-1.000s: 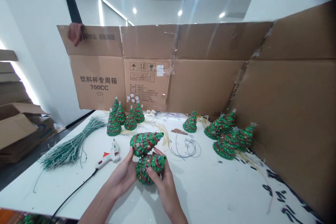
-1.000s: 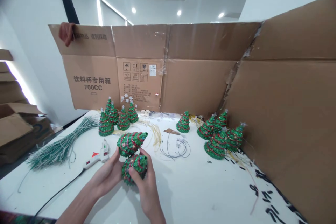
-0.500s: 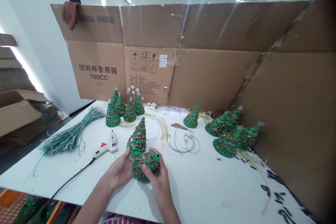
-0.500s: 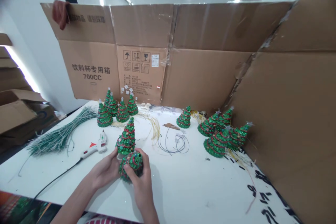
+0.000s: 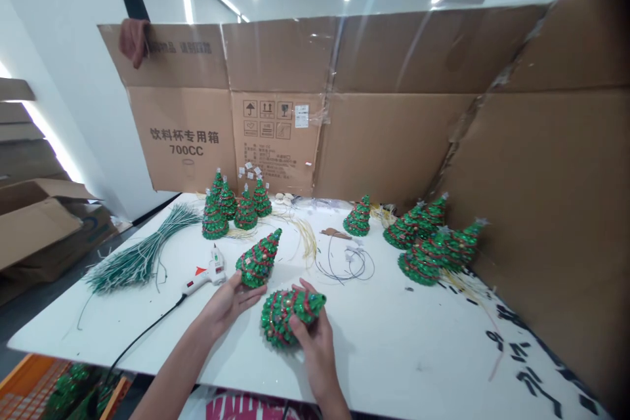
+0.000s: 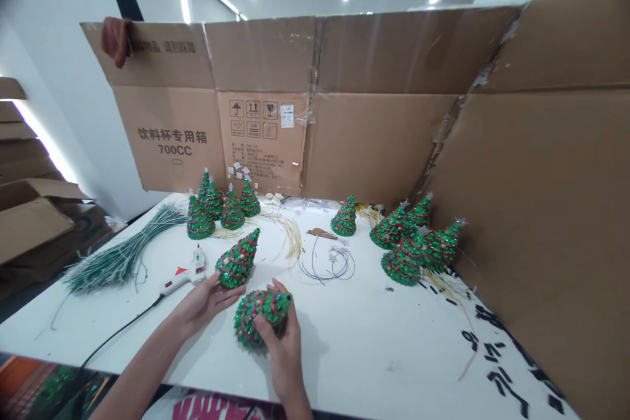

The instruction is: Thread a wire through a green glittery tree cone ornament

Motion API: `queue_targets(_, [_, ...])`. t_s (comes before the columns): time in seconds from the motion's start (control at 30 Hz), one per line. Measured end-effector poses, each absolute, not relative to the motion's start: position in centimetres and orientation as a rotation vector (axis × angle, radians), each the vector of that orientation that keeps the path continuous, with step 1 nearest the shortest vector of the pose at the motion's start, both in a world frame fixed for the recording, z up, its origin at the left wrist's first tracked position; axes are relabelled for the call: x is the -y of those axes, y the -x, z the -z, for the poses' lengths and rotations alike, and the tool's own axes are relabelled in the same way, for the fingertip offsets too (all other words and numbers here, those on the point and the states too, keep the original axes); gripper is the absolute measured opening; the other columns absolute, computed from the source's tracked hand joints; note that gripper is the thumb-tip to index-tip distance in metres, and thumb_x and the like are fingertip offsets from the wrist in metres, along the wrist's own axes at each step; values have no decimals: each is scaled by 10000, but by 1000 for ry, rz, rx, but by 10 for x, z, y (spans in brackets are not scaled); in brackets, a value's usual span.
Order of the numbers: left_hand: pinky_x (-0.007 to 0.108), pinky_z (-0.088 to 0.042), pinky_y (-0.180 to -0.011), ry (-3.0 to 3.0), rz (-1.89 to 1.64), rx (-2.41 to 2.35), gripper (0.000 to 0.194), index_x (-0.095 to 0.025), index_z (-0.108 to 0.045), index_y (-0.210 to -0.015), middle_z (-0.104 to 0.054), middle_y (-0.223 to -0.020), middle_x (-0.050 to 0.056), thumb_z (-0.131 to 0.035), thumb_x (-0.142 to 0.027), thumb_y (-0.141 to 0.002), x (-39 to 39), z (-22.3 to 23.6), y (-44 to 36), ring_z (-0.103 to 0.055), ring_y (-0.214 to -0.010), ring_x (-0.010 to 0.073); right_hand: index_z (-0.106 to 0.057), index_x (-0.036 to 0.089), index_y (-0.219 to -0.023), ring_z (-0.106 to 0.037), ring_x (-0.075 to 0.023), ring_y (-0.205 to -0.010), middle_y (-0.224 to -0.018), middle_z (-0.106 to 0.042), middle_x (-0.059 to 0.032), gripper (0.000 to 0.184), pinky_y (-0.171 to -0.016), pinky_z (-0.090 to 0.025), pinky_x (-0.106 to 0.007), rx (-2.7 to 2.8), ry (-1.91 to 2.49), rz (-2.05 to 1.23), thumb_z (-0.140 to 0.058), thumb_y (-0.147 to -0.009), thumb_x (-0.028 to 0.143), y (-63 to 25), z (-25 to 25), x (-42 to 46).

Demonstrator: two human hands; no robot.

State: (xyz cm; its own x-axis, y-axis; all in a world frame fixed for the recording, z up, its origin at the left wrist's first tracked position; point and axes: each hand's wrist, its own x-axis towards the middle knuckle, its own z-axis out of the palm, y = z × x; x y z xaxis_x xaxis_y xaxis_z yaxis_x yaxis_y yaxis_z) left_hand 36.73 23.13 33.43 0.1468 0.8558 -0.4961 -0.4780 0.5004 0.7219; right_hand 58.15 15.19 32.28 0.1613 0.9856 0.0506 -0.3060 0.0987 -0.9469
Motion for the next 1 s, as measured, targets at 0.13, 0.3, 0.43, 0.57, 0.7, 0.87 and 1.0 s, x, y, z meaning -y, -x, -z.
queue_targets(0.13, [473, -652, -969, -482, -1136, -1122, 448, -162, -627, -1415, -724, -1326, 128, -643, -465, -1084, -242, -326, -366, -755, -1104, 250, -577, 251, -1573, -726, -332, -1235, -1343, -783, -111, 800, -1078, -586, -472, 875, 1088, -1087, -820, -892, 594, -592, -330, -162])
queue_targets(0.3, [422, -664, -882, -521, -1240, -1284, 400, -165, -646, -1366, -715, -1261, 106, -679, -429, -1067, -265, -315, -370, -740, -1033, 227, -648, 246, -1496, -723, -339, -1239, -1331, -790, -96, 761, -1100, -564, -489, 920, 1124, -989, -851, -848, 590, -590, -340, -183])
queue_targets(0.43, [404, -664, -856, -578, -1320, -1363, 395, -167, -644, -1364, -711, -1252, 102, -683, -422, -1066, -278, -305, -375, -735, -1011, 218, -665, 231, -1445, -739, -326, -1204, -1306, -799, -94, 697, -1084, -569, -470, 970, 1155, -922, -826, -866, 584, -582, -340, -186])
queue_targets(0.57, [403, -666, -861, -719, -1391, -1385, 383, -167, -645, -1364, -707, -1272, 102, -700, -390, -1058, -272, -300, -377, -735, -1019, 218, -669, 215, -1404, -751, -324, -1166, -1245, -813, -94, 659, -1086, -559, -465, 1050, 1188, -896, -829, -865, 558, -576, -338, -181])
queue_targets(0.7, [467, -642, -964, -931, -1442, -1462, 398, -177, -650, -1376, -675, -1375, 116, -732, -362, -1033, -254, -304, -372, -710, -1138, 255, -646, 217, -1429, -721, -337, -1231, -1301, -788, -105, 661, -1151, -507, -494, 1115, 1209, -869, -822, -879, 539, -575, -334, -179])
queue_targets(0.87, [519, -567, -1059, -1189, -1452, -1496, 457, -199, -667, -1351, -651, -1398, 124, -804, -383, -956, -223, -322, -375, -713, -1081, 275, -611, 246, -1494, -626, -355, -1415, -1484, -708, -118, 734, -1240, -442, -509, 1154, 1196, -830, -831, -876, 573, -575, -331, -177])
queue_targets(1.0, [510, -487, -1146, -1414, -1382, -1348, 424, -257, -765, -1201, -730, -1265, 118, -890, -454, -848, -192, -335, -389, -694, -1167, 363, -519, 294, -1608, -570, -289, -1521, -1640, -606, -92, 676, -1241, -464, -474, 1247, 1085, -890, -567, -1040, 656, -571, -331, -173])
